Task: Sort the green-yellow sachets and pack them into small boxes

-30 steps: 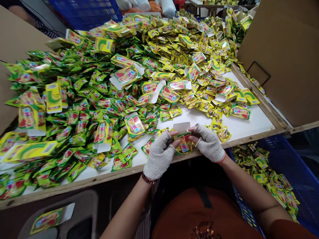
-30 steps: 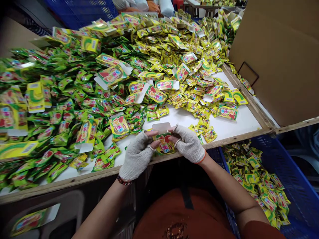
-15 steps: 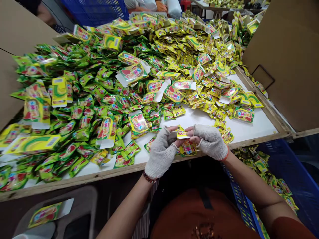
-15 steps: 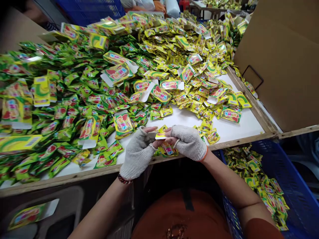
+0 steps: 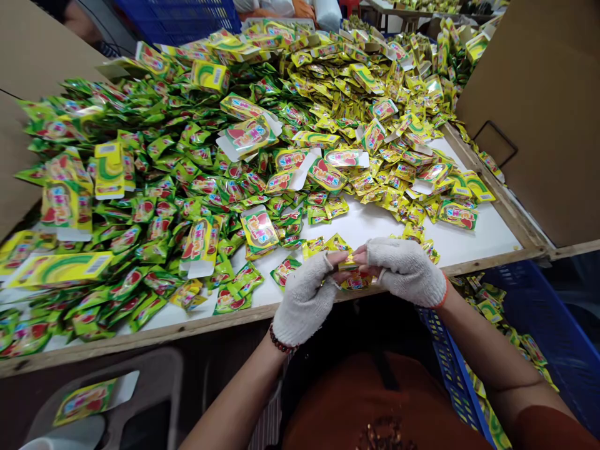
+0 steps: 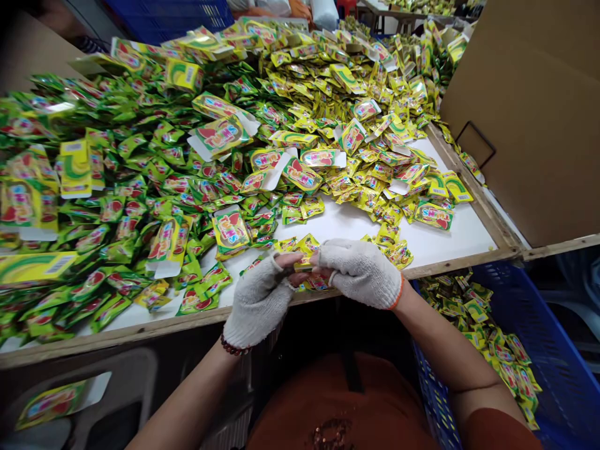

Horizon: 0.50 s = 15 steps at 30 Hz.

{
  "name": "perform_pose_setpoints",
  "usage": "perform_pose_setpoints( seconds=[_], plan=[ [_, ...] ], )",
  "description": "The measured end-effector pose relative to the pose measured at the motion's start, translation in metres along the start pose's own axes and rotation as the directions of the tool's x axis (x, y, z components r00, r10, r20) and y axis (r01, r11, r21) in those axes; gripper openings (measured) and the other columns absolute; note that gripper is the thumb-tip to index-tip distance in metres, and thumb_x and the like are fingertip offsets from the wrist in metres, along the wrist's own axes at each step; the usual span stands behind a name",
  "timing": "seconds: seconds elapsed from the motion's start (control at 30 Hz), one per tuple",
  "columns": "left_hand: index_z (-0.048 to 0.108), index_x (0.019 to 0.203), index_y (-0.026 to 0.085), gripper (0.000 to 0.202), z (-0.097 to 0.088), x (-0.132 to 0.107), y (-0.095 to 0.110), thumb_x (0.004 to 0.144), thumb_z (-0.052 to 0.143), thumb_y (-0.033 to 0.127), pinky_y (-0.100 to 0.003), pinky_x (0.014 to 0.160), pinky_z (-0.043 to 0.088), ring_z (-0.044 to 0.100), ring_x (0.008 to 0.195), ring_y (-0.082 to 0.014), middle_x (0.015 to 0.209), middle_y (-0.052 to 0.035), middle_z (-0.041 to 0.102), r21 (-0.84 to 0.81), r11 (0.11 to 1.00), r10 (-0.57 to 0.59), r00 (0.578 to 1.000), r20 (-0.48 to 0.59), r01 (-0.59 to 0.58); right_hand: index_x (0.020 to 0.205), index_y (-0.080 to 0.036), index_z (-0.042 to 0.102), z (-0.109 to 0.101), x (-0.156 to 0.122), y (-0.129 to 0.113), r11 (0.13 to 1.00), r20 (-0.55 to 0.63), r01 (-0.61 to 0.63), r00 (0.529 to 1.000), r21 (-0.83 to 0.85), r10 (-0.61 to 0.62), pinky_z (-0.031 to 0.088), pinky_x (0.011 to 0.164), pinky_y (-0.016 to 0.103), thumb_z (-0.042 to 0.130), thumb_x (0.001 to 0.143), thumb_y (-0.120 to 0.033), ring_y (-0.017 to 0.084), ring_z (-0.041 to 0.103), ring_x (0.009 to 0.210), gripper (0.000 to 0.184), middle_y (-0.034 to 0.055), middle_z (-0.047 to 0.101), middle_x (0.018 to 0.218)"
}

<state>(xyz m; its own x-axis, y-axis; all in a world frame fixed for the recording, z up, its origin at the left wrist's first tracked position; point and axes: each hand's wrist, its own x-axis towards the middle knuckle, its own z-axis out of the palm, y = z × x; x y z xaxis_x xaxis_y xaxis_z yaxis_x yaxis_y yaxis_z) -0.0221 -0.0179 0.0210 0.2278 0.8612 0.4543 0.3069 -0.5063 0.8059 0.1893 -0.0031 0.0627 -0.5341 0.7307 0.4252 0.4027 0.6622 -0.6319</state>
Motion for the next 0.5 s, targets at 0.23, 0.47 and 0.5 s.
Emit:
perform_pose_setpoints(
  seconds=[0.23,0.47,0.5],
  plan=[
    [0.070,0.108,0.023,0.030,-0.001,-0.003,-0.005,0.086,0.058,0.007,-0.034,0.087,0.058,0.070,0.098,-0.0178,0.107,-0.0051,0.074,0.022,0.985,0.170,0.985,-0.021,-0.170,0.113,-0.021,0.070,0.015,-0.013,0.007,0.995,-0.030,0.072,0.997,-0.072,-0.074,0.054,0.076,0.030,0.050,0.083,-0.004,0.019,0.066,0.089,0.040,0.0079,0.069,0.098],
    [0.066,0.104,0.018,0.020,-0.002,0.018,0.009,0.092,0.057,0.030,-0.034,0.084,0.056,0.069,0.092,-0.0200,0.098,-0.0072,0.073,0.133,0.985,-0.118,0.989,0.086,0.106,0.089,-0.020,0.067,-0.013,-0.018,-0.012,0.993,-0.165,-0.114,0.980,-0.022,0.108,0.045,0.067,0.028,0.050,0.088,-0.010,0.016,0.057,0.073,0.020,0.0029,0.061,0.079],
    [0.065,0.103,0.018,0.020,-0.004,0.022,0.008,0.092,0.056,0.031,-0.034,0.083,0.055,0.068,0.092,-0.0205,0.098,-0.0074,0.073,0.161,0.979,-0.138,0.986,0.092,0.122,0.081,-0.020,0.064,-0.030,-0.025,-0.020,0.983,-0.171,-0.161,0.975,-0.091,0.143,0.042,0.063,0.028,0.050,0.090,-0.012,0.015,0.054,0.069,0.018,0.0019,0.058,0.073]
  ],
)
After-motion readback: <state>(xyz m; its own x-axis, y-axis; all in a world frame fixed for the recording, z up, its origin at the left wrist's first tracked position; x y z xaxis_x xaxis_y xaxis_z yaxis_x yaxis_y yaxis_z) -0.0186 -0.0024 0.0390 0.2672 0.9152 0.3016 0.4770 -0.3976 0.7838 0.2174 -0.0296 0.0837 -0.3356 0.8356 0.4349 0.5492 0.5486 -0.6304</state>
